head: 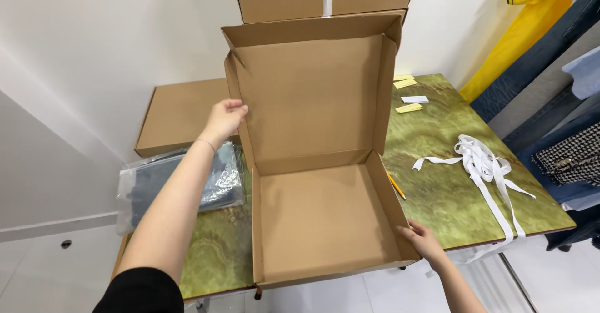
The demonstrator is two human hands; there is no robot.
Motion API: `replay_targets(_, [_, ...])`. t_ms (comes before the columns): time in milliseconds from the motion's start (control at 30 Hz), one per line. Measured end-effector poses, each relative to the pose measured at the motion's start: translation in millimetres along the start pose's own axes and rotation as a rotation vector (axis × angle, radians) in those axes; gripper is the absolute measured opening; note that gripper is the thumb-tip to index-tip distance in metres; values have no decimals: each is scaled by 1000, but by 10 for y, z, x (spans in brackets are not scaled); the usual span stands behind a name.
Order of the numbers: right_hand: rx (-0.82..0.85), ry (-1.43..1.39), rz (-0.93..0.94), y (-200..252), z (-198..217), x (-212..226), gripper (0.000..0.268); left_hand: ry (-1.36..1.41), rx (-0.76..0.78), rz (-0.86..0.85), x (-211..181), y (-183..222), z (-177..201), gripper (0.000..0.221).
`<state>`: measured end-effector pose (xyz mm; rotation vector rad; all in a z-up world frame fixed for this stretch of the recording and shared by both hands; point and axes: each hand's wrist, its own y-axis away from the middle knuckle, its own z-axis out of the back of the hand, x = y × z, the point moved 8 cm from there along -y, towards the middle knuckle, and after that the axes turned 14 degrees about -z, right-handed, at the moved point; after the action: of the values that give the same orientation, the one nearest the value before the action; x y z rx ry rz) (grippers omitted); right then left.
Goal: Labeling a gift box with a sticky note, stacking it, and then packing a garment into a new box.
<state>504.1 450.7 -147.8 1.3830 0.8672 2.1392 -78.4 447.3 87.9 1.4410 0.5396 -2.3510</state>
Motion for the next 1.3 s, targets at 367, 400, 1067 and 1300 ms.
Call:
replay_targets(367, [-488,232,379,-400,115,78,49,281,203,132,740,937,534,31])
replay_targets(400, [-649,214,621,-143,55,241,40,250,214,210,799,1128,749,36])
replay_targets(1067, [-80,650,271,-172,-5078,1861,89,-256,125,559,4765,1264,2499,74])
replay_targets(1300, [-162,548,36,-192,-5160,1793,82,-172,41,522,4570,1229,2572,58])
